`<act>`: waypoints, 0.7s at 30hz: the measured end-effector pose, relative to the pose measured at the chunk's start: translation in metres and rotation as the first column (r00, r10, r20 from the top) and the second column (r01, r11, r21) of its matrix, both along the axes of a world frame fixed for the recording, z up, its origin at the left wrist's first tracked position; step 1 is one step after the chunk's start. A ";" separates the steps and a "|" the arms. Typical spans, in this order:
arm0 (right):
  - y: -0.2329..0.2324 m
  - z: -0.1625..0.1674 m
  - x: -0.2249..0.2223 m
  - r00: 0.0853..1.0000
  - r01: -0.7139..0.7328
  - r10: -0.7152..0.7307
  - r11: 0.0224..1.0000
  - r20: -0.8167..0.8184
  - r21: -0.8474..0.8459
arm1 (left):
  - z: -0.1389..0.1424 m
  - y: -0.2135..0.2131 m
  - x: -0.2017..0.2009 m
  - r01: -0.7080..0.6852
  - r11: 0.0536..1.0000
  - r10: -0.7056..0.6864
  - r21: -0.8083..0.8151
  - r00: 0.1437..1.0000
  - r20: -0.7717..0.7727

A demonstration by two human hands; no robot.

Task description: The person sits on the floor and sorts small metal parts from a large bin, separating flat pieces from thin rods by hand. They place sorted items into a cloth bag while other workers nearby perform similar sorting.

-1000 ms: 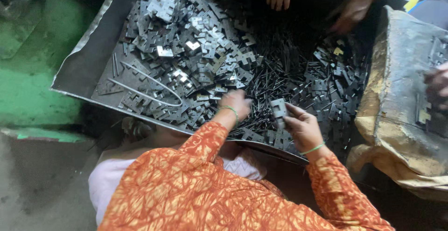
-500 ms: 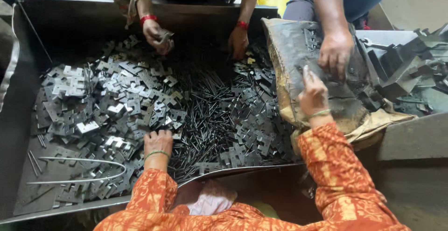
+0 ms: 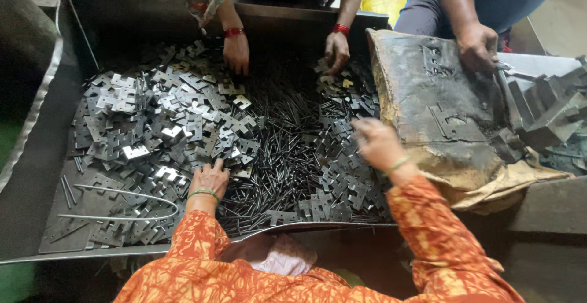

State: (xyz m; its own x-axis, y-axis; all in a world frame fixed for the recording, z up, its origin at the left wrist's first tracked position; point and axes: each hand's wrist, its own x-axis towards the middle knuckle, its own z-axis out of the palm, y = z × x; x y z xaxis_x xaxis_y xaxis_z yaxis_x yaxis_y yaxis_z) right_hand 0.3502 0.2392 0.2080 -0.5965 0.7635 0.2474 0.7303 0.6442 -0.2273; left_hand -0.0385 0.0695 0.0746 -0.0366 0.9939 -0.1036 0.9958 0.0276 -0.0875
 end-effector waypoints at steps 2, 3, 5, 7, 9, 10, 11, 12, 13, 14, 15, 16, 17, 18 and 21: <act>0.005 -0.025 -0.038 0.995 0.048 -0.023 0.962 0.096 -0.269 | -0.001 -0.002 -0.002 0.001 1.000 0.000 -0.032 1.000 0.028; 0.011 -0.038 -0.053 0.986 0.094 -0.044 0.944 0.160 -0.316 | -0.002 -0.003 -0.003 0.006 1.000 -0.005 -0.029 1.000 0.004; 0.020 -0.062 -0.072 0.960 0.122 -0.030 0.939 0.277 -0.320 | -0.005 -0.005 -0.005 0.007 1.000 -0.008 -0.021 0.999 -0.044; 0.023 -0.077 -0.082 0.927 0.076 0.020 0.968 0.375 -0.240 | -0.008 -0.005 -0.006 0.027 0.999 -0.026 0.041 0.999 -0.036; 0.021 -0.088 -0.088 0.958 -0.002 0.077 0.964 0.276 -0.265 | -0.008 -0.004 -0.002 0.052 0.998 -0.053 0.032 0.997 0.050; 0.020 -0.093 -0.091 0.968 -0.042 0.108 0.960 0.228 -0.275 | -0.008 -0.002 0.001 0.063 0.998 -0.062 0.000 0.989 0.131; 0.019 -0.098 -0.093 0.968 -0.042 0.106 0.961 0.228 -0.272 | -0.009 0.000 0.006 0.073 0.997 -0.064 -0.031 0.975 0.214; 0.017 -0.099 -0.096 0.968 -0.041 0.106 0.961 0.228 -0.273 | -0.008 -0.002 0.012 0.027 0.995 0.009 -0.095 0.936 0.352; 0.016 -0.099 -0.100 0.969 -0.040 0.105 0.961 0.226 -0.274 | -0.006 -0.005 0.020 -0.010 0.987 0.088 -0.163 0.875 0.477; 0.015 -0.098 -0.102 0.970 -0.013 0.082 0.957 0.228 -0.291 | -0.004 -0.006 0.027 0.053 0.983 0.044 -0.176 0.864 0.502; 0.015 -0.097 -0.105 0.970 0.018 0.059 0.950 0.236 -0.313 | -0.003 -0.012 0.035 0.118 0.975 0.002 -0.190 0.847 0.532; 0.016 -0.096 -0.107 0.927 0.079 0.047 0.946 0.372 -0.315 | -0.001 -0.018 0.041 0.189 0.960 -0.037 -0.209 0.821 0.569; 0.016 -0.094 -0.104 0.859 0.147 0.037 0.938 0.510 -0.315 | -0.001 -0.025 0.049 0.171 0.967 -0.028 -0.191 0.813 0.582; 0.017 -0.093 -0.102 0.847 0.129 0.049 0.947 0.529 -0.295 | 0.000 -0.030 0.053 0.155 0.974 -0.025 -0.168 0.803 0.595; 0.019 -0.093 -0.089 0.753 0.041 0.135 0.967 0.644 -0.251 | 0.005 -0.035 0.063 -0.010 0.989 0.112 -0.150 0.712 0.693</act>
